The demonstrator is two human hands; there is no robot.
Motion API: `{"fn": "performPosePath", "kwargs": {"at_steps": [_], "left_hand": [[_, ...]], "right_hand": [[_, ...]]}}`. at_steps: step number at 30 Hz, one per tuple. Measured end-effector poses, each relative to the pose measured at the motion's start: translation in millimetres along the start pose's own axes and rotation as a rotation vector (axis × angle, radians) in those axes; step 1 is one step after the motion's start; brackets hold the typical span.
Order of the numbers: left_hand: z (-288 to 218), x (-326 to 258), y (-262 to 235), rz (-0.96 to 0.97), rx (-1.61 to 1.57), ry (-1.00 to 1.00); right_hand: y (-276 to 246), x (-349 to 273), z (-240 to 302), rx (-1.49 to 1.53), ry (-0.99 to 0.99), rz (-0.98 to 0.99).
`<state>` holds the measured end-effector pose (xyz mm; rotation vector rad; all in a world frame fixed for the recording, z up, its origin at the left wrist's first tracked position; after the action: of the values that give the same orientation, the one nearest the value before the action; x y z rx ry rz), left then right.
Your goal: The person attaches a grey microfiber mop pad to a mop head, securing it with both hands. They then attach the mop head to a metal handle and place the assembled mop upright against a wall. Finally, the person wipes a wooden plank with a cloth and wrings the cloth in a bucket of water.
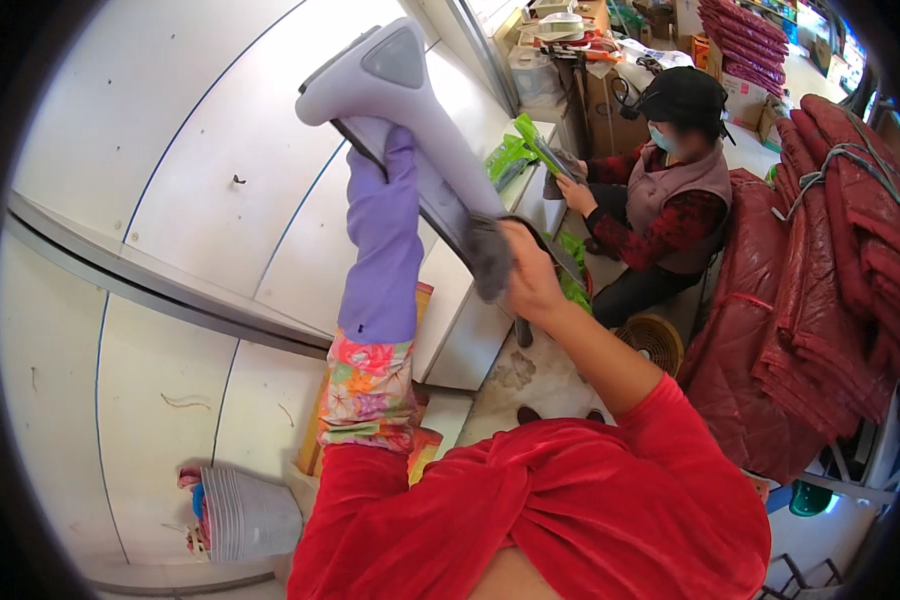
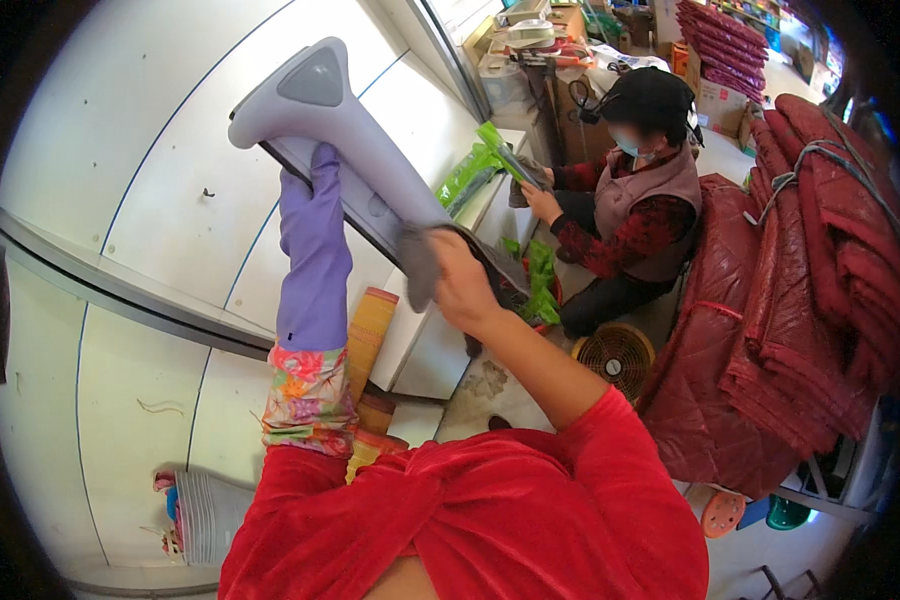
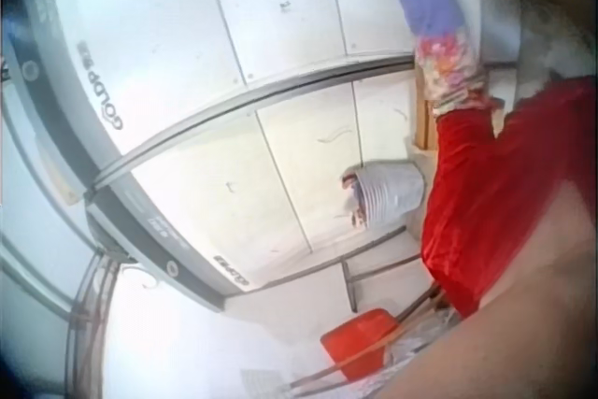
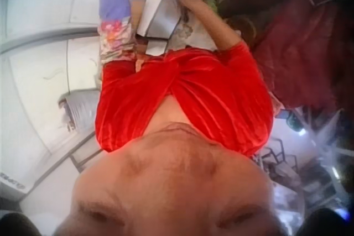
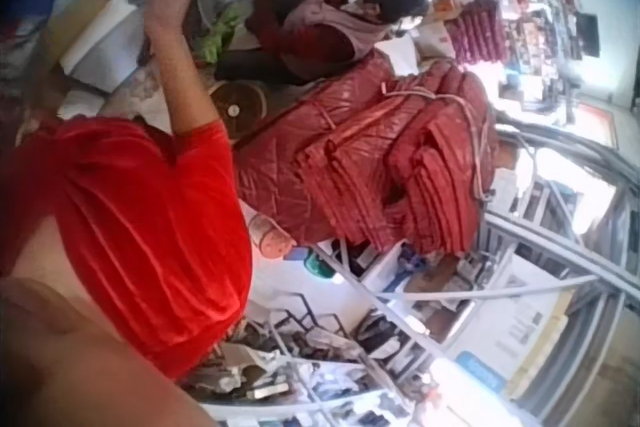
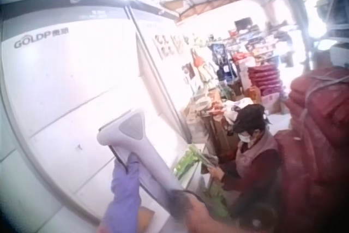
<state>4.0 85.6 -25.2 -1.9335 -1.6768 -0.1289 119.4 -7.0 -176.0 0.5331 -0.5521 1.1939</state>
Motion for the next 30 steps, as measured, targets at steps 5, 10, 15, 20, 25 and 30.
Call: {"fn": "performPosePath", "kwargs": {"at_steps": [5, 10, 15, 20, 25, 30], "left_hand": [[3, 4, -4, 0.01, -0.06, 0.026], [-8, 3, 23, 0.032, -0.055, 0.099], [-11, -1, 26, 0.022, -0.162, 0.209], [-2, 1, 21, -0.014, -0.133, 0.173], [-1, 2, 9, -0.012, -0.173, 0.174], [20, 5, -8, -0.006, -0.344, 0.092]], "right_hand": [[-38, -37, -52, 0.965, 0.597, -0.468], [-5, 37, -2, -0.43, -0.006, -0.037], [-7, 21, -39, -0.472, 0.133, -0.042], [-8, 0, -69, -0.527, 0.077, -0.091], [-7, -72, -142, -0.55, 0.238, 0.172], [-40, -169, -186, -0.36, 0.599, 0.321]]}}
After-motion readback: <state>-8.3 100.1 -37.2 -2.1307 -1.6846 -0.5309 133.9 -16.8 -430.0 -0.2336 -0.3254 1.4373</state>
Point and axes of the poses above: each hand's wrist, its own x-axis towards the middle knuckle, its own y-axis out of the palm, z = x × y, the point moved 5 cm from there along x, towards the middle knuckle, and after that the axes turned 8 degrees about z, right-handed, at the moved point
